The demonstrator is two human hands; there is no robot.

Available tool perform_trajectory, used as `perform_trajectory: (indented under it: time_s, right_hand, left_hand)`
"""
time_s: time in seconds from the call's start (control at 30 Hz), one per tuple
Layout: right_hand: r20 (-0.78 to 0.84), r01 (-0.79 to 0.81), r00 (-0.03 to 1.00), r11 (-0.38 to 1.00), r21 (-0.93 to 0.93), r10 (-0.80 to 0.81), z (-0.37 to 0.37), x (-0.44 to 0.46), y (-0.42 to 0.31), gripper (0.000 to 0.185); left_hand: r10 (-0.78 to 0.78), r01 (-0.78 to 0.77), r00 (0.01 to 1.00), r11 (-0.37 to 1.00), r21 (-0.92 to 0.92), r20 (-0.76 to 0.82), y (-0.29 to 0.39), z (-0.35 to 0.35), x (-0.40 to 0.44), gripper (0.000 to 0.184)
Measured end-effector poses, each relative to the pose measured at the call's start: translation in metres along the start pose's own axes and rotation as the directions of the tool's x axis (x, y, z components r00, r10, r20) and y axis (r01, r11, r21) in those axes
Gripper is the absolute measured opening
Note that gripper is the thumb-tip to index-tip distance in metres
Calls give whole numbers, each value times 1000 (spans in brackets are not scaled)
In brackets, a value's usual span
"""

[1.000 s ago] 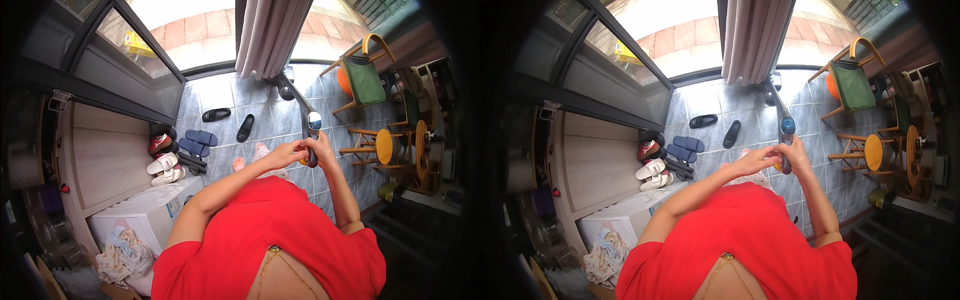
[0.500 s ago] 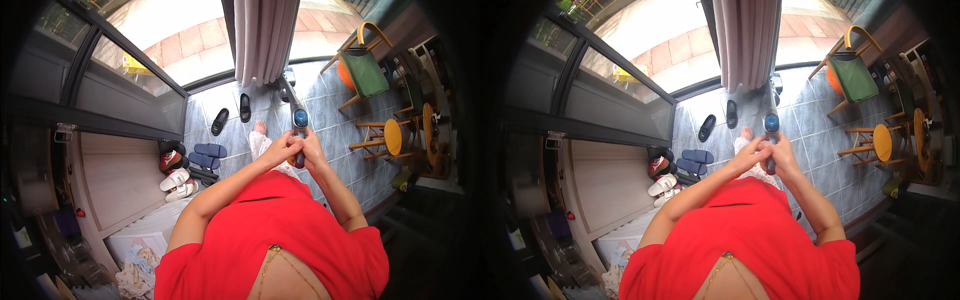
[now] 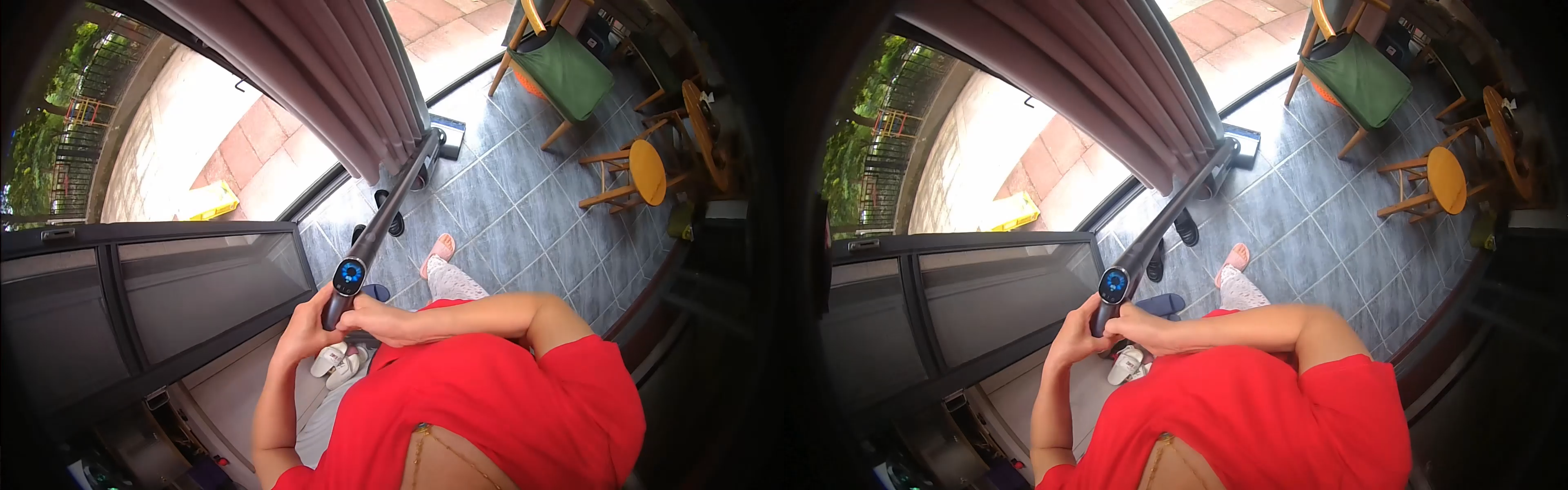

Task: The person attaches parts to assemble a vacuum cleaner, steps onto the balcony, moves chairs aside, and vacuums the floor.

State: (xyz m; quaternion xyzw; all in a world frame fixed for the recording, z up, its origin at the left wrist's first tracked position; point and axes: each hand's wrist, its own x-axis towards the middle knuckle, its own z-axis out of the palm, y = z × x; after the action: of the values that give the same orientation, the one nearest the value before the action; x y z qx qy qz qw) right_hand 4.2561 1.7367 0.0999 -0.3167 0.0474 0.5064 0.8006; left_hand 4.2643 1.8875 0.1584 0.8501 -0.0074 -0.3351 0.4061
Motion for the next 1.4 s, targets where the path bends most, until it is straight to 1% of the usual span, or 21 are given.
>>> perform_trajectory:
  time_s: [0.03,0.07,0.13,0.2,0.23,0.3,0.37,0.43,0.47,0.63,0.8,0.87,0.9,1.03,1.07,1.13,1.2,1.27,1.3,1.33,1.4]
  right_hand:
    - [131,-82,986,982,-171,105,-11,6,-18,22]
    - [130,-56,988,980,-190,81,-13,9,-27,21]
    - [186,-63,970,901,-429,156,-42,27,-37,23]
    - [178,40,982,846,-531,66,-63,26,-60,22]
    - [155,66,987,815,-576,29,-84,34,-61,21]
    - [52,120,991,646,-754,-124,-115,19,-90,21]
    - [-154,102,963,829,-550,-221,-165,17,-89,17]
    - [-283,33,944,903,-429,-169,-195,4,-107,18]
    - [-289,33,943,907,-420,-168,-205,2,-118,18]
    - [-437,287,820,927,-242,-368,-225,10,-180,18]
    - [-471,355,771,903,-243,-429,-241,35,-236,16]
    - [-503,356,725,881,-310,-470,-257,43,-261,15]
    - [-488,411,700,852,-324,-522,-271,44,-273,15]
    - [-581,351,638,862,-365,-506,-326,24,-328,16]
    - [-579,373,611,842,-390,-539,-345,15,-338,17]
    - [-647,385,544,844,-373,-534,-382,-14,-365,16]
    - [-685,338,496,845,-414,-534,-439,-39,-401,14]
    - [-609,79,186,630,-773,-771,-563,-54,-473,15]
    - [-458,-144,-46,459,-876,-888,-595,-66,-506,18]
    - [-206,-397,-225,283,-873,-952,-629,-70,-535,22]
    - [-60,-528,-331,237,-816,-942,-644,-83,-563,23]
  left_hand:
    - [44,-41,998,996,81,-35,0,-6,8,66]
    - [90,-78,994,984,162,-69,0,-12,16,69]
    - [-12,32,991,989,144,-133,11,-23,33,61]
    - [-86,106,987,983,150,-133,25,-35,50,58]
    - [-27,62,984,979,195,-178,18,-38,60,58]
    - [-25,71,983,967,246,-184,10,-49,80,57]
    - [-48,91,985,960,264,-165,7,-55,102,57]
    - [50,-1,985,959,282,-166,9,-59,119,56]
    - [47,-1,987,958,286,-156,15,-59,126,56]
    - [64,-17,989,945,327,-135,75,-62,171,54]
    - [147,-103,984,928,358,-97,133,-83,231,53]
    - [143,-112,987,936,334,-68,149,-91,259,46]
    - [214,-173,975,902,395,-62,150,-94,275,45]
    - [304,-275,953,887,370,-20,186,-111,315,43]
    - [298,-273,954,887,372,-12,206,-114,316,43]
    - [133,-133,991,957,259,16,261,-110,311,44]
    - [192,-186,981,946,265,1,284,-104,320,42]
    - [299,-254,948,914,315,-105,332,-105,344,39]
    - [286,-238,952,918,318,-110,353,-104,347,39]
    - [238,-187,963,927,324,-125,360,-99,358,39]
    - [183,-127,972,935,330,-145,373,-92,364,38]
